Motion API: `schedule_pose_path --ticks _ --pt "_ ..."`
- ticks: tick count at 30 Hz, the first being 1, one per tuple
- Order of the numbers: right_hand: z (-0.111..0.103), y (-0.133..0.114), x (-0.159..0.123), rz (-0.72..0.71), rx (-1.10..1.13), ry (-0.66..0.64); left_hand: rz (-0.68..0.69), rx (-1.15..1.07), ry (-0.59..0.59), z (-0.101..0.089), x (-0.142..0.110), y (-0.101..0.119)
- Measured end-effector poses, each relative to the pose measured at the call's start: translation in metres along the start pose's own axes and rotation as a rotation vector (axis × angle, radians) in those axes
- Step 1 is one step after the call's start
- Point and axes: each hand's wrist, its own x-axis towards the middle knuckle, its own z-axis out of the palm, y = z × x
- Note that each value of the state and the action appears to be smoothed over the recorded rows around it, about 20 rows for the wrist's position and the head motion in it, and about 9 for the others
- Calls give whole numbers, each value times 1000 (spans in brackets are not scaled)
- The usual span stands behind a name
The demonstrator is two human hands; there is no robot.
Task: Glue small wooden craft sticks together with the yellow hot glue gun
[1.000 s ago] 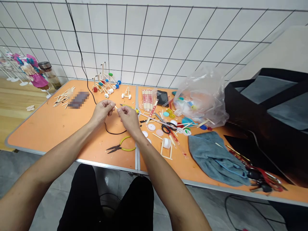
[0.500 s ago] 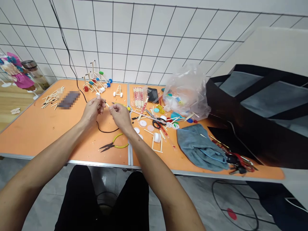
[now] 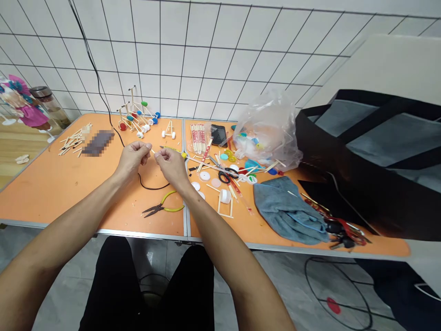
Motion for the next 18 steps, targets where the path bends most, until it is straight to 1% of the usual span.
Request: schedule_pose_path --ticks 8,18 --pt "-2 3 3 -1 7 -6 11 -18 22 2 2 1" --pt "-2 7 5 -16 15 -13 22 -1 3 5 3 0"
